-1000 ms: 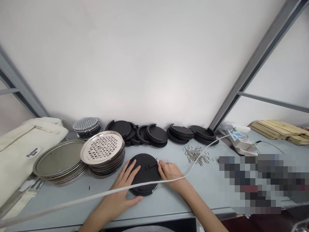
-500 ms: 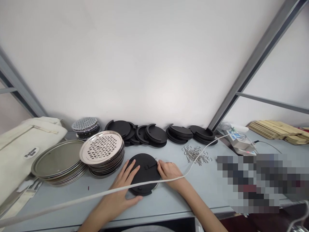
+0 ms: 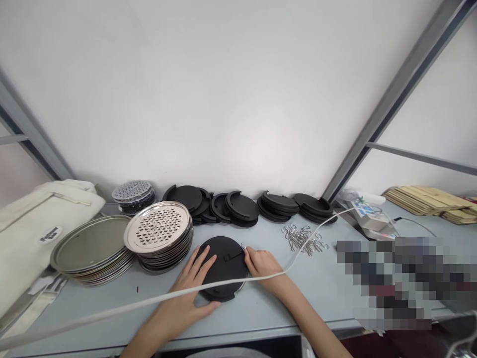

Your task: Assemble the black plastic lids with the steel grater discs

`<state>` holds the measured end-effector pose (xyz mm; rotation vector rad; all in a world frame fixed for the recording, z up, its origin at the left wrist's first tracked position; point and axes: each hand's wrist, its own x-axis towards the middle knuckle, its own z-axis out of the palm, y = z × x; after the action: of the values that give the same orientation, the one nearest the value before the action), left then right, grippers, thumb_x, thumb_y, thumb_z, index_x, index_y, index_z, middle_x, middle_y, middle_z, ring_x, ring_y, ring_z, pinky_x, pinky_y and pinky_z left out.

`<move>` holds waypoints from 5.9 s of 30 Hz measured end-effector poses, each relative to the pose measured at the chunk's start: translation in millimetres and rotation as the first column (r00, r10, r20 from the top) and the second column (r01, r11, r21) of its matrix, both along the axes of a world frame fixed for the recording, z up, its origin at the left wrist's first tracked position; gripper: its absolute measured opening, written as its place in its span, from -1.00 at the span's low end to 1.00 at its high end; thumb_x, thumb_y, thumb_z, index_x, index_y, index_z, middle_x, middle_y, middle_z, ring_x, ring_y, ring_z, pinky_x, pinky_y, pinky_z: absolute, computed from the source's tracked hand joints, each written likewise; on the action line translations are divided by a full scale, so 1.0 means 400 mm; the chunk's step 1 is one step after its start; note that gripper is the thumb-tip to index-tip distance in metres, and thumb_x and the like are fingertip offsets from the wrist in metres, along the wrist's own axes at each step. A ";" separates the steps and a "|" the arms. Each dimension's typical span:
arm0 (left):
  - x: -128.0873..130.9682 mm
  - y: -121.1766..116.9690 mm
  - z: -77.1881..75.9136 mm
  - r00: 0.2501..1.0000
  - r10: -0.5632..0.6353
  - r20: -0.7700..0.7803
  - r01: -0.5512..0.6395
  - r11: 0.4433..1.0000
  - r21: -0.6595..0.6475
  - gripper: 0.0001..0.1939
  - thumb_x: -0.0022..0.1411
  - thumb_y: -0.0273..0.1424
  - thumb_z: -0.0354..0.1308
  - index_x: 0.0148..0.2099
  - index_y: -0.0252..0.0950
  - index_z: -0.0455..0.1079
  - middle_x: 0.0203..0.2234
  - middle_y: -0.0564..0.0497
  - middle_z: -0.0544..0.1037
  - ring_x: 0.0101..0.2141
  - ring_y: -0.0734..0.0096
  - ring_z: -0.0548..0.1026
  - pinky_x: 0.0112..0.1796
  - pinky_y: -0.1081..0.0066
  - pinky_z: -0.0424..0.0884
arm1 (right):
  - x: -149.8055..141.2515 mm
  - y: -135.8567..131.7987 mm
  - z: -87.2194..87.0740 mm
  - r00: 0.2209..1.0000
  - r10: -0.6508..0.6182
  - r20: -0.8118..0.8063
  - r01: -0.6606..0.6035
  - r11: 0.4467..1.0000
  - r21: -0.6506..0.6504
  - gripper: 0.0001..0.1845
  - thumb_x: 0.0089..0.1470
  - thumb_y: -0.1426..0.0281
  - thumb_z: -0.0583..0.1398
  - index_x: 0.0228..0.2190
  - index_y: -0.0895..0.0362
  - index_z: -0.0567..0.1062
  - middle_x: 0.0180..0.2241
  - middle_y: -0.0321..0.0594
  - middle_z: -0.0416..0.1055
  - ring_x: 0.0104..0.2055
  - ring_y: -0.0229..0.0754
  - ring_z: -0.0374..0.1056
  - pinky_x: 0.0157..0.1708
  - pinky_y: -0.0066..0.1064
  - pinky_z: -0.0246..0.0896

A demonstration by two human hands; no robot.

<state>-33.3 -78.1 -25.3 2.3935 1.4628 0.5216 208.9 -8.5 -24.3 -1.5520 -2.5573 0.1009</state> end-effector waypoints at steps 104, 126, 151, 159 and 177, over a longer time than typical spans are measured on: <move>-0.002 -0.001 0.008 1.000 -0.019 0.012 0.019 1.000 -0.010 -0.13 0.13 -0.34 0.24 0.36 -0.02 -0.17 0.33 0.08 -0.19 0.29 0.03 -0.21 0.19 0.01 0.02 | -0.001 -0.004 0.009 0.999 -0.001 -0.032 0.003 0.998 0.070 -0.72 0.14 0.43 0.03 -0.56 0.15 0.42 -0.64 -0.24 0.43 -0.61 -0.26 0.27 -0.52 -0.36 -0.24; -0.004 -0.003 0.012 1.000 -0.018 0.011 0.019 0.999 -0.043 -0.11 0.12 -0.33 0.26 0.35 0.00 -0.18 0.33 0.12 -0.19 0.29 0.08 -0.22 0.20 0.03 0.00 | -0.003 -0.007 0.005 1.000 -0.014 -0.021 0.016 0.990 0.137 -0.70 0.07 0.43 0.06 -0.63 0.16 0.44 -0.65 -0.20 0.46 -0.62 -0.27 0.29 -0.53 -0.36 -0.24; -0.004 -0.003 0.008 1.000 -0.018 -0.008 0.018 0.999 -0.035 -0.12 0.14 -0.33 0.23 0.36 -0.02 -0.19 0.34 0.10 -0.23 0.30 0.08 -0.24 0.20 0.03 -0.01 | -0.008 -0.007 0.005 0.999 -0.018 -0.040 0.023 0.993 0.118 -0.69 0.13 0.42 0.06 -0.60 0.14 0.42 -0.65 -0.23 0.45 -0.62 -0.27 0.30 -0.53 -0.35 -0.24; -0.005 -0.003 0.004 1.000 -0.023 0.003 0.023 0.999 -0.031 -0.10 0.12 -0.35 0.25 0.36 -0.02 -0.20 0.34 0.08 -0.21 0.29 0.05 -0.22 0.20 0.00 -0.01 | -0.008 -0.008 0.009 0.998 -0.016 -0.053 0.022 0.993 0.112 -0.69 0.09 0.44 0.06 -0.62 0.15 0.44 -0.66 -0.22 0.44 -0.62 -0.27 0.29 -0.53 -0.38 -0.21; -0.004 -0.002 0.007 0.999 -0.033 0.018 0.034 0.999 -0.028 -0.10 0.12 -0.35 0.25 0.36 -0.01 -0.19 0.34 0.07 -0.21 0.29 0.01 -0.21 0.19 -0.01 0.01 | -0.010 -0.013 0.009 0.999 -0.003 -0.043 0.010 0.989 0.146 -0.70 0.05 0.45 0.08 -0.66 0.15 0.43 -0.67 -0.22 0.44 -0.63 -0.27 0.28 -0.53 -0.40 -0.17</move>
<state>-34.7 -79.1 -22.3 2.3816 1.4111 0.5096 204.8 -13.5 -20.7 -1.4880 -2.4657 -0.0532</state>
